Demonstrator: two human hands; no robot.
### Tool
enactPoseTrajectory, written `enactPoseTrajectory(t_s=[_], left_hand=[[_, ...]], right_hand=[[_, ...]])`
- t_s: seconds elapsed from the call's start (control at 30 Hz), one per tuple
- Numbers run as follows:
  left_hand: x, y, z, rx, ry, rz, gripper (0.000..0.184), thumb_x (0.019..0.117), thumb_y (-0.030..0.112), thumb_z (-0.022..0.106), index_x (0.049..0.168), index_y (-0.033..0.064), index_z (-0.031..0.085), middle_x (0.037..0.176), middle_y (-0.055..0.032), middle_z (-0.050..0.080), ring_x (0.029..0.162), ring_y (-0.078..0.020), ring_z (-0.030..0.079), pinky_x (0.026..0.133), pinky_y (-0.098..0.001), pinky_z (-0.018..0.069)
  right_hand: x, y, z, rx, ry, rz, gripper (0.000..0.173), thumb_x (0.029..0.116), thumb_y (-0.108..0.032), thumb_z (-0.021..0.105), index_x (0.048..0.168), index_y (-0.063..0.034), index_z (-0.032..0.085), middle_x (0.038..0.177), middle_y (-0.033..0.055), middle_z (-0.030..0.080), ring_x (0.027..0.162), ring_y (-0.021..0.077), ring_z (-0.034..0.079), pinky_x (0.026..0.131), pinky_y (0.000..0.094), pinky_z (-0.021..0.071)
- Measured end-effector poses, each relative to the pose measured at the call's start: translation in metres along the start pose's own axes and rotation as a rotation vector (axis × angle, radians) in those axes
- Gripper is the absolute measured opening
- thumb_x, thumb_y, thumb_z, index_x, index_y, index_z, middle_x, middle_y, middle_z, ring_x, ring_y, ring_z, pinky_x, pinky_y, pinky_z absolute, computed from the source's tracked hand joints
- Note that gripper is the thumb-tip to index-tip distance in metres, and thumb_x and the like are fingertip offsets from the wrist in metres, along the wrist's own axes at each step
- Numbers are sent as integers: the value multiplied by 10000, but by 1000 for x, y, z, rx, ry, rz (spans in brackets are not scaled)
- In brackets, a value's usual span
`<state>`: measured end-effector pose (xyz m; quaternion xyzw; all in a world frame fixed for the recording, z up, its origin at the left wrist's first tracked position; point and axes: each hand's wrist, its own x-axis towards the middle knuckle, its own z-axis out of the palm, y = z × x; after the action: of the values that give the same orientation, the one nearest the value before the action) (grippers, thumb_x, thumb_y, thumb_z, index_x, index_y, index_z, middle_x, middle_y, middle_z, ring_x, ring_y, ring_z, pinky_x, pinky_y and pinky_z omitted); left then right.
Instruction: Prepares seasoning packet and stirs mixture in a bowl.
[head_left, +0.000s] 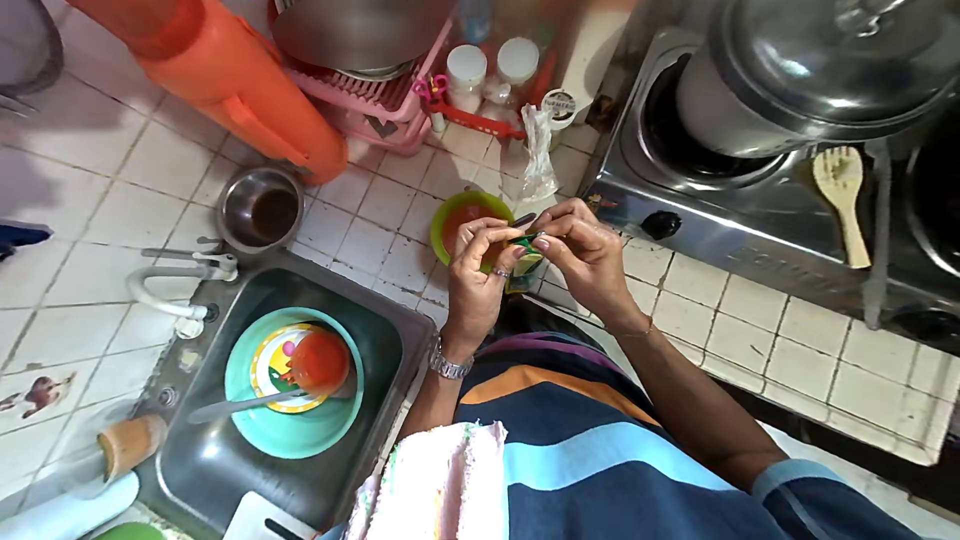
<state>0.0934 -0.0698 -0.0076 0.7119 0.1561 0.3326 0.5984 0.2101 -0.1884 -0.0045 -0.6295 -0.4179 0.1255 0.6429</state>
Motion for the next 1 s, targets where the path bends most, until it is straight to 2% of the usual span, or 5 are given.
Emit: enactPoseTrajectory(t_s=[0.37,0.5,0.6,0.7,1.0], left_hand=[[0,-3,-5,-47,-84,-180,105,975,5,622,1065,-29,664,1018,-44,668,880,-36,642,803,-207,558],[-5,-13,-12,-51,-66,-139,109,989,13,608,1084,-24,645,1006,-8,680,897,-17,652,828,-214,565],[-8,-16,-10,-63,-51,-163,100,983,12,615,1073,-13,649,993,8,675,890,-13,647,828,-210,562],[-11,-19,-7,-63,-38,-197,95,982,21,618,1068,-1,652,966,13,670,866,-18,640,806,-212,557],[-14,-16,-3,-64,-9,-233,84,975,0,614,1051,6,651,922,29,666,820,-2,630,766,-192,549]], right_hand=[[-2,9,-61,-134,-71,170,207,1051,-123,530,1182,-15,650,1133,12,709,926,7,660,824,192,551],[-12,63,-106,-542,-129,382,204,1015,-104,603,1061,83,672,968,193,715,855,276,720,823,486,600],[-44,100,-104,-745,-319,533,269,937,-117,740,1141,54,701,1109,318,643,897,506,664,759,713,517],[-74,132,-87,-854,-328,475,536,829,-75,826,1339,-51,662,1168,335,606,923,532,641,700,689,525],[-81,148,-86,-958,-334,449,303,891,-119,792,1112,68,701,1067,326,651,971,535,647,804,677,524]])
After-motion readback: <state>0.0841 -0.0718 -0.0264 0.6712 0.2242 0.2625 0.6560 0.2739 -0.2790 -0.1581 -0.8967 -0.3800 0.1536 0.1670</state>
